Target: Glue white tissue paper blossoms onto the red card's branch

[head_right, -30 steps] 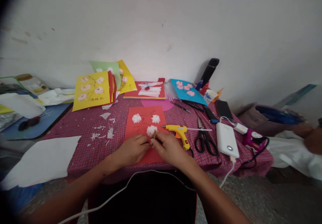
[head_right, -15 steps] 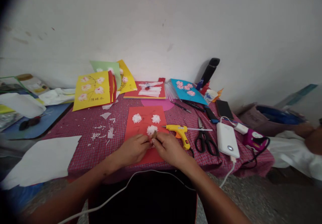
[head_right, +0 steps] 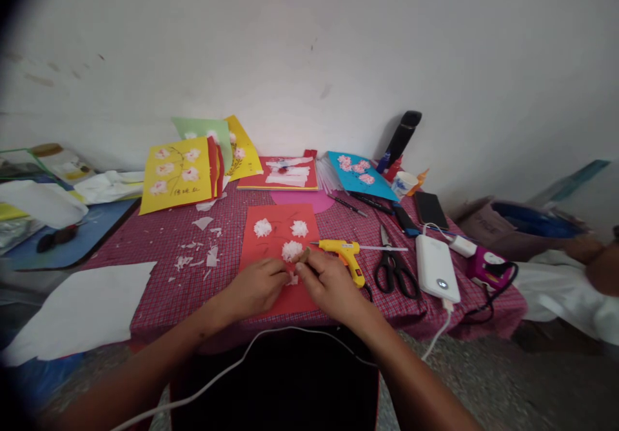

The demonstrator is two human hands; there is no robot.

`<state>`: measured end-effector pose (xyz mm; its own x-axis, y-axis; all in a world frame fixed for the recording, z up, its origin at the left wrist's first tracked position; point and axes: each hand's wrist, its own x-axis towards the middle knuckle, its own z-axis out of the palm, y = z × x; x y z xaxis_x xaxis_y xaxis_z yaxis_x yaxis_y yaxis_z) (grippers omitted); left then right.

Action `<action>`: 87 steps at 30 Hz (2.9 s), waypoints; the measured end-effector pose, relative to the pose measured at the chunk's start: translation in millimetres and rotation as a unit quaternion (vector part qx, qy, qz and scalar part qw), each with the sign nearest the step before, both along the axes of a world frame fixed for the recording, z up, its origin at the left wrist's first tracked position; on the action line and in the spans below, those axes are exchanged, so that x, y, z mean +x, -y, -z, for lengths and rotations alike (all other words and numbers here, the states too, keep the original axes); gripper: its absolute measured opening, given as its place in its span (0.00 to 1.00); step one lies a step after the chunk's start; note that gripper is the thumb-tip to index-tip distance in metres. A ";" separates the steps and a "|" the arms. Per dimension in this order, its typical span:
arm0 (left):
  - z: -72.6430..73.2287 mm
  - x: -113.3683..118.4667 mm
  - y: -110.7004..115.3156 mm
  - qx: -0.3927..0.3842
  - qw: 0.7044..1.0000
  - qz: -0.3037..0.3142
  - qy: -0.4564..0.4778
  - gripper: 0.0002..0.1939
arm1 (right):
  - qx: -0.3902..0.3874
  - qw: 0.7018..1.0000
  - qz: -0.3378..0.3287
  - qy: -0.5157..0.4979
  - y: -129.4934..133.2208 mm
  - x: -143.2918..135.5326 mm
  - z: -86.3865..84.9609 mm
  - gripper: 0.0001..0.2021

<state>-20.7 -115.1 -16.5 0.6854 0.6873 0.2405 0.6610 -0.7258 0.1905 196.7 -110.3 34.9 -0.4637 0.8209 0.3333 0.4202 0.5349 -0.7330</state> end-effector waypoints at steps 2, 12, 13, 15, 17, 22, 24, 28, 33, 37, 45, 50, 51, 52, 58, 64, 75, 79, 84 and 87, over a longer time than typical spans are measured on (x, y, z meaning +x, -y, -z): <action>-1.7 -1.6 0.0 -0.016 1.000 -0.003 0.017 0.11 | 0.018 0.999 0.030 -0.018 2.3 4.8 2.6 0.08; -18.7 5.5 4.8 -0.109 0.990 -0.043 0.083 0.19 | 0.028 0.998 0.056 -0.012 8.1 10.7 30.9 0.10; -18.4 6.7 4.8 -0.108 0.990 -0.047 0.081 0.18 | 0.025 0.998 0.052 -0.012 8.4 10.2 30.9 0.10; -16.0 8.6 3.9 -0.099 0.990 -0.054 0.079 0.12 | 0.021 0.998 0.049 -0.014 9.4 9.4 29.9 0.10; -12.2 9.2 2.2 -0.089 0.991 -0.054 0.078 0.09 | 0.018 0.998 0.050 -0.014 10.8 8.9 28.9 0.09; -3.7 5.9 -1.9 -0.081 0.993 -0.040 0.075 0.08 | 0.011 0.999 0.041 -0.019 13.1 7.2 31.8 0.09; -2.3 4.3 -2.8 -0.080 0.993 -0.037 0.073 0.08 | 0.010 0.999 0.036 -0.021 13.2 6.1 33.9 0.09; -1.7 3.0 -3.7 -0.078 0.994 -0.025 0.070 0.08 | 0.012 0.999 0.033 -0.016 13.8 5.2 34.8 0.09; -3.4 3.2 -3.7 -0.075 0.995 -0.024 0.057 0.09 | 0.034 0.998 0.046 -0.011 16.1 10.5 31.3 0.09; -5.5 3.6 -3.3 -0.069 0.996 -0.025 0.052 0.10 | 0.045 0.997 0.059 -0.004 18.6 13.4 28.6 0.09; -3.6 2.1 -2.8 -0.063 0.996 -0.026 0.062 0.09 | 0.046 0.998 0.038 -0.038 24.0 6.9 27.7 0.09; -4.6 1.7 -3.2 -0.075 0.995 -0.023 0.067 0.10 | 0.043 0.998 0.028 -0.044 24.6 3.3 29.9 0.08; -5.5 1.8 -3.1 -0.075 0.995 -0.021 0.065 0.10 | 0.041 0.998 0.027 -0.042 24.5 2.7 30.3 0.09; -6.5 1.9 -2.9 -0.075 0.995 -0.019 0.064 0.10 | 0.038 0.998 0.026 -0.039 24.5 2.1 30.7 0.09; -12.2 2.4 0.4 -0.082 0.994 -0.021 0.065 0.08 | 0.033 0.998 0.030 -0.039 25.2 5.0 28.2 0.09; -12.2 1.3 0.6 -0.084 0.994 -0.019 0.073 0.11 | 0.046 0.996 0.073 -0.037 25.1 10.2 27.5 0.09; -16.1 -1.7 1.7 -0.105 0.991 -0.008 0.077 0.09 | 0.047 0.996 0.054 -0.044 25.1 6.2 33.2 0.09; -15.0 -2.9 1.5 -0.100 0.992 -0.007 0.072 0.10 | 0.037 0.998 0.046 -0.037 25.7 6.6 32.7 0.10; -16.2 -2.9 2.0 -0.103 0.992 -0.006 0.079 0.10 | 0.049 0.996 0.064 -0.033 28.9 11.9 26.0 0.10; -16.9 -2.4 2.2 -0.099 0.992 -0.002 0.080 0.10 | 0.060 0.995 0.077 -0.036 30.5 15.2 26.4 0.09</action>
